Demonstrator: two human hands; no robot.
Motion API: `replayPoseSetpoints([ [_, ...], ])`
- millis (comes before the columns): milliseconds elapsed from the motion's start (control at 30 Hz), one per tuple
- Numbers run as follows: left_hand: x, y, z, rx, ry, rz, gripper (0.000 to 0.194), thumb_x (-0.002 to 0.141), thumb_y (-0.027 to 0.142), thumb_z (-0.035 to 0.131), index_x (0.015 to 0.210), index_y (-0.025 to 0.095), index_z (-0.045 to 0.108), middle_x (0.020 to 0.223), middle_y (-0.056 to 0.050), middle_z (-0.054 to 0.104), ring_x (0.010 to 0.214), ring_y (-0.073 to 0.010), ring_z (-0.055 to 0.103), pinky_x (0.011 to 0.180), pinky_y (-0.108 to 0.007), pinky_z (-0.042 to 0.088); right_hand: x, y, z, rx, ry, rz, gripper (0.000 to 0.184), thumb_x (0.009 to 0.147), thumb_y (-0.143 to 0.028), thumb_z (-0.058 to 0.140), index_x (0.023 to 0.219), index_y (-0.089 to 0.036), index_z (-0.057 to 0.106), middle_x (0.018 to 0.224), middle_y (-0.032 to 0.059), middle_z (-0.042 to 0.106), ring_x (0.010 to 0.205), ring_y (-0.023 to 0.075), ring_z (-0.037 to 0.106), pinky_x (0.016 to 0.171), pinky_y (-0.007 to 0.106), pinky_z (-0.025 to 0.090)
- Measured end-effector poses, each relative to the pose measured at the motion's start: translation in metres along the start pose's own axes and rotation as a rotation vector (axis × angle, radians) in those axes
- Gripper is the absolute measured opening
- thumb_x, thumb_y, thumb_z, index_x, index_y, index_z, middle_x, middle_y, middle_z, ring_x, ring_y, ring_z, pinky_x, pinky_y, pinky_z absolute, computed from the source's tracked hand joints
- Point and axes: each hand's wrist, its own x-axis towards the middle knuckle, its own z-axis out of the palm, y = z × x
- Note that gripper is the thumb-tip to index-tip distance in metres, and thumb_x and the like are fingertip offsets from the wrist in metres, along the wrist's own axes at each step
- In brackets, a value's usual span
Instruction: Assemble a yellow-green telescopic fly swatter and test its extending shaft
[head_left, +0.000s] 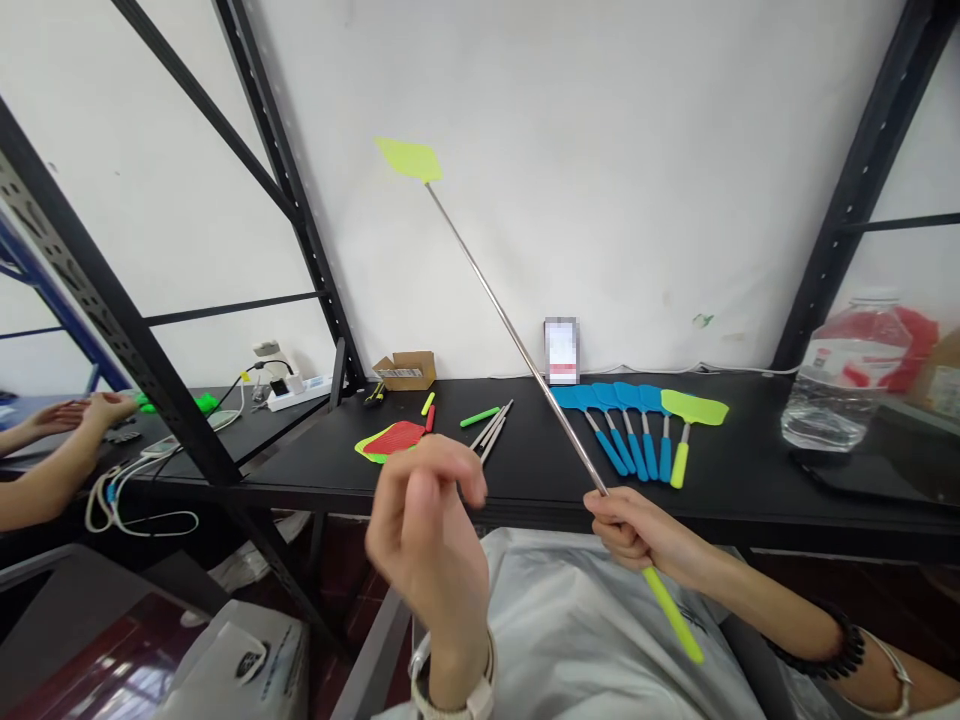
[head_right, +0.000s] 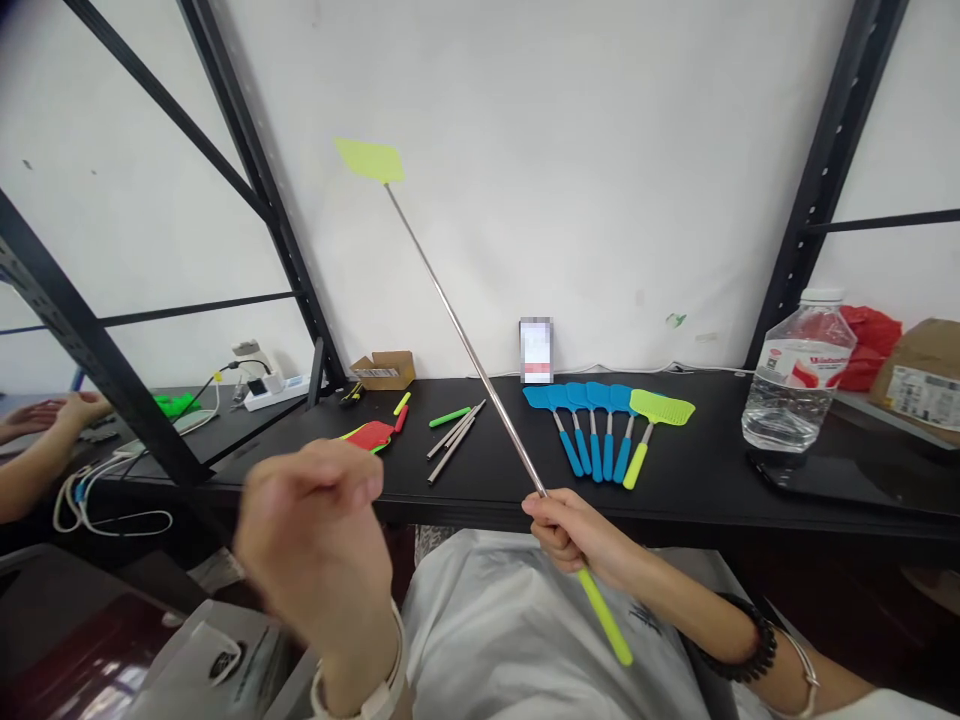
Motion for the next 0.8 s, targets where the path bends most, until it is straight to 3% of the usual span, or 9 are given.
replayPoseSetpoints([
  [33, 0.009, -0.013, 0.002, -0.002, 0.011, -0.017, 0.022, 0.086, 0.021, 0.041, 0.069, 0.018, 0.055, 0.062, 0.001, 0.052, 0.056, -0.0094, 0.048, 0.056, -0.022, 0.040, -0.001, -0.001, 0.000, -0.016, -0.009, 0.011, 0.045, 0.081, -0.043, 0.050, 0.058, -0.018, 0.020, 0.044, -0.0093, 0.016, 0.037, 0.0019, 0.007, 0.034, 0.019, 0.007],
  [100, 0.025, -0.043, 0.001, -0.035, -0.001, -0.193, 0.015, 0.084, 0.026, 0.046, 0.088, 0.018, 0.058, 0.077, -0.003, 0.059, 0.070, -0.0115, 0.055, 0.061, -0.022, 0.042, -0.005, -0.004, 0.000, -0.046, -0.025, 0.042, 0.042, 0.082, -0.043, 0.049, 0.060, -0.018, 0.022, 0.044, -0.0098, 0.016, 0.036, 0.0018, 0.007, 0.034, 0.018, 0.007],
  [167, 0.038, -0.068, -0.005, -0.123, -0.057, -0.377, 0.027, 0.086, 0.034, 0.044, 0.105, 0.017, 0.054, 0.098, -0.009, 0.061, 0.089, -0.0161, 0.057, 0.071, -0.026, 0.045, -0.008, -0.007, 0.002, -0.075, -0.048, 0.073, 0.040, 0.082, -0.042, 0.049, 0.062, -0.018, 0.024, 0.044, -0.0099, 0.017, 0.036, 0.0019, 0.008, 0.034, 0.018, 0.007],
  [300, 0.049, -0.089, -0.014, -0.294, -0.184, -0.463, 0.037, 0.086, 0.040, 0.042, 0.114, 0.016, 0.049, 0.115, -0.014, 0.056, 0.107, -0.0211, 0.053, 0.087, -0.034, 0.041, -0.013, -0.005, 0.008, -0.121, -0.108, 0.152, 0.042, 0.081, -0.044, 0.050, 0.061, -0.018, 0.023, 0.045, -0.0097, 0.017, 0.036, 0.0016, 0.007, 0.034, 0.017, 0.007],
  [367, 0.049, -0.089, -0.015, -0.337, -0.201, -0.438, 0.037, 0.085, 0.040, 0.045, 0.113, 0.015, 0.051, 0.110, -0.013, 0.059, 0.103, -0.0205, 0.055, 0.089, -0.033, 0.041, -0.013, 0.000, 0.010, -0.150, -0.130, 0.206, 0.042, 0.081, -0.045, 0.050, 0.061, -0.018, 0.024, 0.045, -0.0095, 0.018, 0.036, 0.0015, 0.008, 0.033, 0.017, 0.009],
  [500, 0.047, -0.092, -0.023, -0.346, -0.155, -0.416, 0.034, 0.080, 0.038, 0.055, 0.102, 0.013, 0.058, 0.079, -0.006, 0.064, 0.071, -0.0140, 0.060, 0.076, -0.029, 0.045, -0.010, 0.007, 0.008, -0.216, -0.168, 0.300, 0.038, 0.081, -0.045, 0.048, 0.064, -0.017, 0.030, 0.048, -0.0086, 0.023, 0.037, 0.0012, 0.015, 0.036, 0.015, 0.018],
  [667, 0.044, -0.101, -0.033, -0.346, -0.143, -0.467, 0.026, 0.073, 0.038, 0.063, 0.084, 0.014, 0.060, 0.071, -0.004, 0.064, 0.064, -0.0138, 0.060, 0.070, -0.029, 0.046, -0.013, -0.009, -0.012, -0.511, -0.278, 0.113, 0.032, 0.080, -0.047, 0.052, 0.076, -0.015, 0.046, 0.055, -0.0048, 0.037, 0.044, 0.0043, 0.035, 0.046, 0.017, 0.032],
  [800, 0.043, -0.104, -0.038, -0.314, -0.109, -0.494, 0.026, 0.072, 0.037, 0.065, 0.082, 0.014, 0.060, 0.076, -0.007, 0.067, 0.073, -0.0167, 0.063, 0.069, -0.027, 0.045, -0.029, -0.032, -0.040, -0.772, -0.029, 0.026, 0.034, 0.080, -0.050, 0.049, 0.088, -0.018, 0.055, 0.070, 0.0008, 0.045, 0.057, 0.0086, 0.039, 0.050, 0.018, 0.034],
])
